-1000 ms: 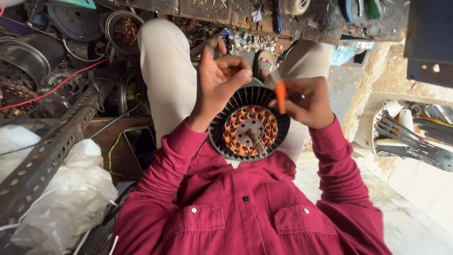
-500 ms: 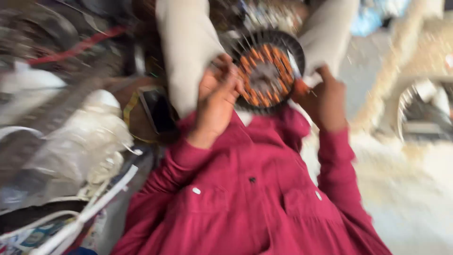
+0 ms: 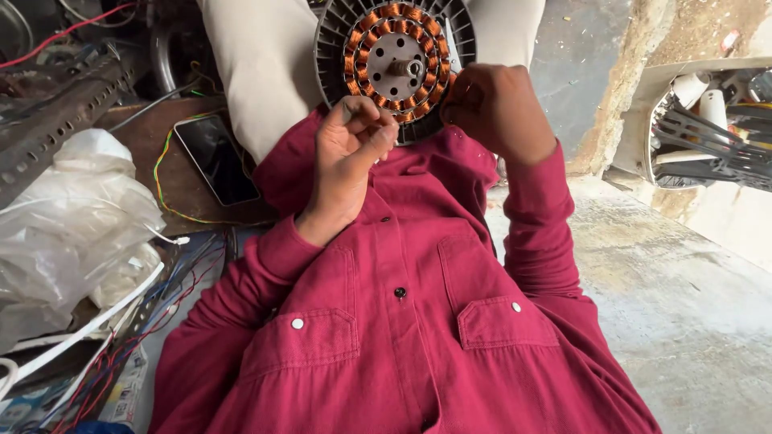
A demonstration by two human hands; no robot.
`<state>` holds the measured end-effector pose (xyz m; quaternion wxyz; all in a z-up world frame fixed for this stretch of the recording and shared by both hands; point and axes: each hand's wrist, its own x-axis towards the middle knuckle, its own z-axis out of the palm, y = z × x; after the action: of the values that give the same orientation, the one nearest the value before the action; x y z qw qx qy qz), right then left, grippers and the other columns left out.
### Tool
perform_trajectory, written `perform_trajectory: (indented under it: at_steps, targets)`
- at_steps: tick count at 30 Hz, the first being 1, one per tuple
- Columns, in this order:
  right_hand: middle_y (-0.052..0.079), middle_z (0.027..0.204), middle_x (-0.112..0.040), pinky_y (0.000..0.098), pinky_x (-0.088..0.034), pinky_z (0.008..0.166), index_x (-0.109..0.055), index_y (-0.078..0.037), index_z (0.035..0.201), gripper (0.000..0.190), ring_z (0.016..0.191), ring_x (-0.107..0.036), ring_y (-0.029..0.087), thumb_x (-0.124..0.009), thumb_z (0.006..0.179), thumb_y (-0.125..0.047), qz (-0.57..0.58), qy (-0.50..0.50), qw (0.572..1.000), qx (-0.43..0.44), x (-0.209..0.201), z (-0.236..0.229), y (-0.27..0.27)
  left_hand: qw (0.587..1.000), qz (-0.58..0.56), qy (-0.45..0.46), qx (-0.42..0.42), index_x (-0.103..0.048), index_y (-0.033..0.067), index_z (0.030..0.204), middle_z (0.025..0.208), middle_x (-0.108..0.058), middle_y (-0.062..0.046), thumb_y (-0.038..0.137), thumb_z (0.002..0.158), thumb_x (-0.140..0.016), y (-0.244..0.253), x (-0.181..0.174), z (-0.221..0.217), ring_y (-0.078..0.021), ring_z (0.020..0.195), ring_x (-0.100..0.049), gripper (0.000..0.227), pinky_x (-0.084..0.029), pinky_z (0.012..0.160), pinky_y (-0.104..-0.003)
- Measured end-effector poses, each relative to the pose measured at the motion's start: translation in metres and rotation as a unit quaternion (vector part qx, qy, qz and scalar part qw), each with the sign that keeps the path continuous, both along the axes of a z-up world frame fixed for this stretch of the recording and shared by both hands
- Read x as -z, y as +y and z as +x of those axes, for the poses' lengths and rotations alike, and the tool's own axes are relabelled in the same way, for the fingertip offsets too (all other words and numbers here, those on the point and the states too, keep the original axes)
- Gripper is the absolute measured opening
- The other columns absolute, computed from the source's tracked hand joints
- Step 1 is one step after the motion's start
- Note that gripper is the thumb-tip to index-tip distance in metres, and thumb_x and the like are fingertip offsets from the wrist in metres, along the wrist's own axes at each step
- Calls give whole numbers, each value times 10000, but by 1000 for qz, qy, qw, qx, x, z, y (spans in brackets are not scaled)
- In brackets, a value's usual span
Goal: The person works on a fan motor stator, applying a material from a packet, trimming wires with orange shears, and connecting colored lead wires to the windings.
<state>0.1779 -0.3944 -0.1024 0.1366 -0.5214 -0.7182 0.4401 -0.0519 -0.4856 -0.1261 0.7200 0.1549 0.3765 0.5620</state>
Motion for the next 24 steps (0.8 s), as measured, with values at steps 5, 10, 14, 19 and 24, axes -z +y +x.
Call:
perform_trajectory:
  at_steps: [5, 10, 14, 19, 24]
  targets:
    - [101, 1032, -731, 271, -597, 864, -687, 50, 1117, 154, 949, -716, 139, -766, 986, 48, -76, 235, 961, 122, -13, -11, -48, 997, 69, 16, 20, -528, 52, 1000, 1042, -659, -37, -64, 1010, -680, 1, 2, 15, -72, 919, -607, 191, -528, 853, -231]
    - [82, 1004, -712, 237, -554, 832, -663, 39, 1099, 223, 884, -674, 113, -812, 941, 92, -160, 375, 888, 210, 5, -22, -77, 985, 116, 100, 73, -497, 48, 944, 1046, -672, -36, -26, 1043, -672, 3, -2, 23, -56, 891, -664, 214, -513, 789, -194]
    - [67, 987, -685, 229, -534, 799, -658, 32, 1141, 220, 864, -651, 102, -770, 955, 72, -156, 389, 878, 233, 7, -13, -75, 915, 111, 373, 106, -619, 65, 882, 1042, -661, -92, 160, 938, -812, 13, -9, 24, -179, 903, -497, 222, -415, 809, -322]
    - [99, 968, -710, 265, -551, 775, -679, 50, 1113, 149, 836, -664, 139, -731, 974, 46, -83, 357, 873, 321, 15, -3, -70, 667, 287, 685, 48, -777, 158, 1086, 1566, -324, -147, 270, 964, -819, 25, 7, 18, -380, 1471, -228, 170, -217, 1233, -515]
    - [123, 1036, -724, 273, -567, 811, -669, 50, 1099, 90, 905, -696, 169, -718, 1024, 55, -63, 397, 865, 299, 34, 0, -67, 611, 311, 726, 51, -804, 234, 1069, 1696, -200, -123, 269, 994, -831, 32, 31, 27, -427, 1578, -94, 87, -18, 1258, -661]
